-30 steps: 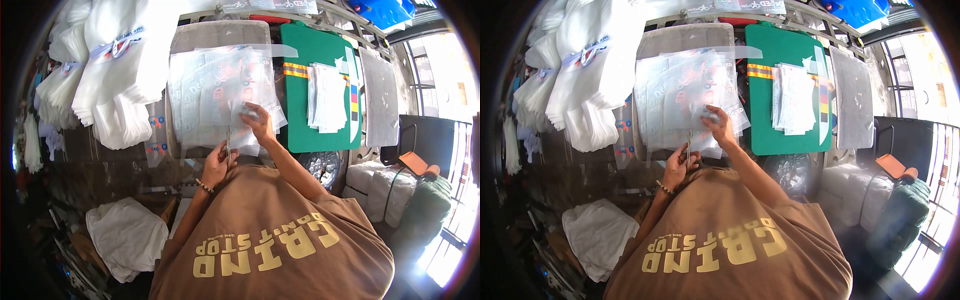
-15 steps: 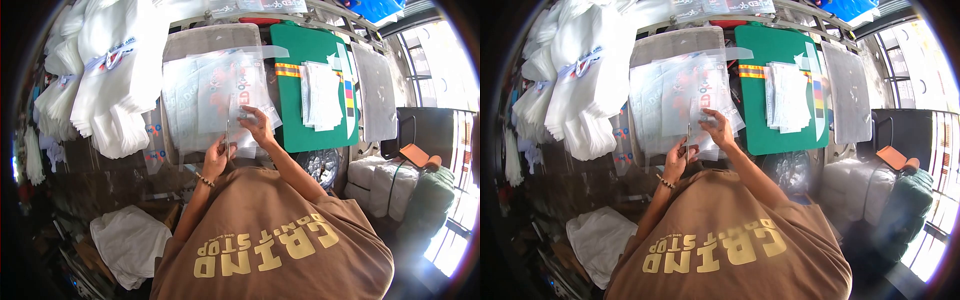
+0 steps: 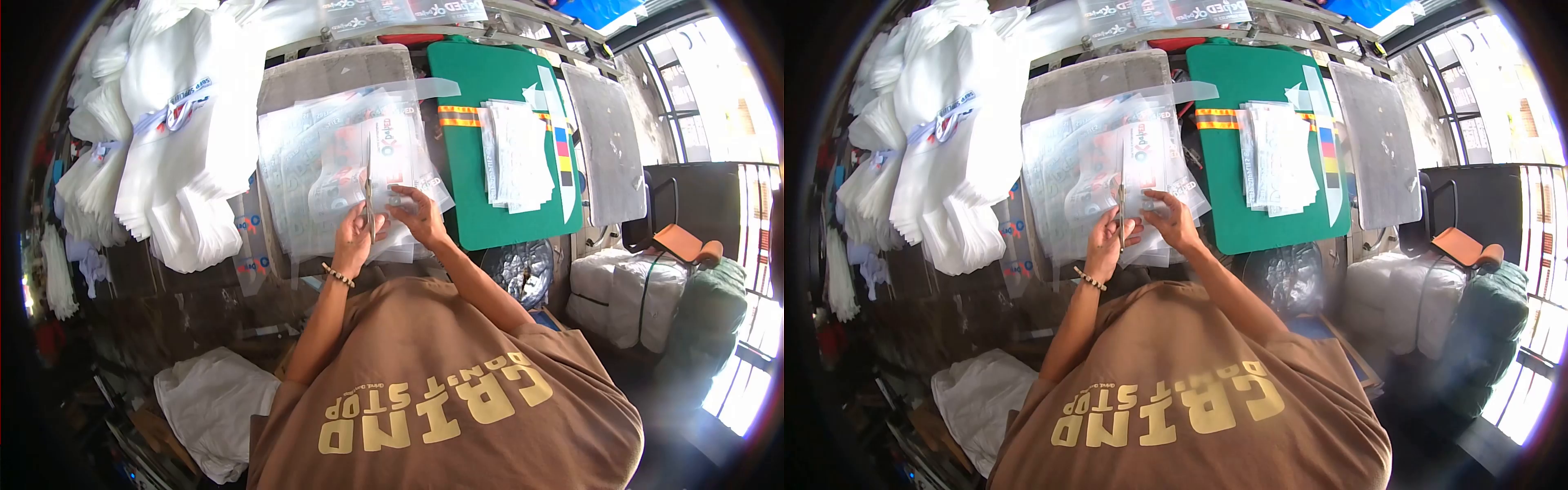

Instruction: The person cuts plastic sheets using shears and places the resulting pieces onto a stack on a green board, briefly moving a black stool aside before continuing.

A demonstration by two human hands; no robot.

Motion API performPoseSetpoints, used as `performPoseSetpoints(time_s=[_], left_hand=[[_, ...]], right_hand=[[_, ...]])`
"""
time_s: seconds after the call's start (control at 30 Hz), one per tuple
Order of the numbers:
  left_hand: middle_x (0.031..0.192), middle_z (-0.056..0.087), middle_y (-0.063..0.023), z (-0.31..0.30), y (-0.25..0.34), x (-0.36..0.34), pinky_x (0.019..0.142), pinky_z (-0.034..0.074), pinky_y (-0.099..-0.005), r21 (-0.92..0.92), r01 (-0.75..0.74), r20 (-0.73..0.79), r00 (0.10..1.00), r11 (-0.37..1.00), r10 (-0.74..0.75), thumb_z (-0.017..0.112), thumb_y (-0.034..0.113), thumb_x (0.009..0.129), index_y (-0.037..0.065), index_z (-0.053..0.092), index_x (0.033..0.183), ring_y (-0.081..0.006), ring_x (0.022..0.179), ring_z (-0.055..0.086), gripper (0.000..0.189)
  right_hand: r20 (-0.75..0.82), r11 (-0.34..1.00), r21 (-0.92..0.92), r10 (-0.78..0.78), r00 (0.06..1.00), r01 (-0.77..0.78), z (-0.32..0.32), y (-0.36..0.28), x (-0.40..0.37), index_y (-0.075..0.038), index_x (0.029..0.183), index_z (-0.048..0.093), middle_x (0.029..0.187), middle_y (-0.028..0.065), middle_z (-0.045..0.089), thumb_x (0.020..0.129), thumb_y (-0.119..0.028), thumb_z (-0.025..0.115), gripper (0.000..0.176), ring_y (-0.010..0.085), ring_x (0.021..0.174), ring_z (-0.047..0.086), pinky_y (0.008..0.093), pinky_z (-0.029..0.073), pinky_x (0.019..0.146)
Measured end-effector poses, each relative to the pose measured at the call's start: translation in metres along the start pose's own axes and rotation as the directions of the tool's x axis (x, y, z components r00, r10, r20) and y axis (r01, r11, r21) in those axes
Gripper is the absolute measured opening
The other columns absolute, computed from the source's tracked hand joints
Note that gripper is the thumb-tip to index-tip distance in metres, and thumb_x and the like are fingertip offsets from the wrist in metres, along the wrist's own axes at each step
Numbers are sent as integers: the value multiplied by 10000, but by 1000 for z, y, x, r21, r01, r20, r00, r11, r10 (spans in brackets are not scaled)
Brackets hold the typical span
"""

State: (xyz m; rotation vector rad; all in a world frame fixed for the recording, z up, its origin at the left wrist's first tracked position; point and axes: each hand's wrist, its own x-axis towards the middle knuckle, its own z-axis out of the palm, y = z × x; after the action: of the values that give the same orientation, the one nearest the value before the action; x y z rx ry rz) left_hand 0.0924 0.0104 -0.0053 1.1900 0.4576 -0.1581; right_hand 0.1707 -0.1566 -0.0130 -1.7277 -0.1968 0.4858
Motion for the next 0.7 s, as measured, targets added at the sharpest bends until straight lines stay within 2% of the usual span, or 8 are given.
performPoseSetpoints(time_s=[0.13, 0.3, 0.47, 0.53, 0.57, 0.6, 0.7], left_hand=[[1061, 689, -136, -2, 7, 17, 780, 572, -297, 22, -27, 19, 999, 999, 27, 666, 174, 946, -45, 410, 1391, -198, 950, 690, 558], [1055, 686, -142, 11, 21, 30, 778, 567, -294, -22, -37, 46, 998, 999, 38, 672, 194, 946, -43, 430, 1376, -205, 954, 693, 548], [1075, 679, -144, 21, 28, 39, 821, 570, -344, -43, 3, 57, 998, 999, 0, 685, 178, 934, -31, 475, 1342, -226, 981, 686, 505], [1096, 678, -153, 19, 22, 52, 827, 578, -354, 5, 0, 56, 998, 1000, 0, 682, 179, 935, -32, 475, 1344, -238, 999, 684, 504], [1116, 678, -162, 18, 18, 57, 832, 585, -365, 51, -6, 48, 999, 999, 3, 679, 179, 937, -32, 474, 1346, -250, 1018, 682, 504], [1116, 678, -161, 23, 23, 57, 832, 590, -364, -14, 20, 26, 999, 1000, -20, 663, 150, 944, -28, 503, 1308, -247, 1003, 686, 435], [1102, 680, -149, 25, 25, 63, 826, 589, -360, 0, 26, 34, 999, 1000, -26, 651, 126, 947, -23, 513, 1294, -241, 995, 687, 402]], right_hand=[[6, 996, -75, -39, 999, 39, -4, 3, -4, -7, 1256, 609, 1190, 148, 662, 831, -141, 715, 458, 211, 1092, 618, 341, 476, 939], [20, 999, -44, 8, 1000, -7, -11, 4, -9, -24, 1266, 606, 1186, 148, 666, 831, -142, 715, 463, 222, 1095, 623, 347, 474, 944], [-32, 999, -41, -32, 999, 31, -15, 9, -12, -37, 1269, 607, 1167, 140, 680, 832, -153, 721, 466, 223, 1079, 634, 354, 482, 926], [26, 996, -30, 87, 996, -86, -20, 2, -14, -48, 1268, 610, 1154, 154, 687, 828, -150, 724, 465, 237, 1069, 646, 360, 491, 913], [15, 996, -29, 88, 996, -88, -22, 1, -16, -48, 1268, 610, 1154, 154, 687, 828, -150, 724, 465, 237, 1069, 646, 360, 491, 913], [12, 993, -70, 94, 995, -93, -24, -3, -18, -54, 1267, 611, 1150, 161, 688, 828, -143, 726, 463, 245, 1058, 652, 363, 493, 909], [-19, 988, -116, 104, 994, -106, -39, -10, -24, -67, 1264, 614, 1148, 173, 679, 806, -102, 736, 475, 278, 1067, 650, 374, 490, 920]])
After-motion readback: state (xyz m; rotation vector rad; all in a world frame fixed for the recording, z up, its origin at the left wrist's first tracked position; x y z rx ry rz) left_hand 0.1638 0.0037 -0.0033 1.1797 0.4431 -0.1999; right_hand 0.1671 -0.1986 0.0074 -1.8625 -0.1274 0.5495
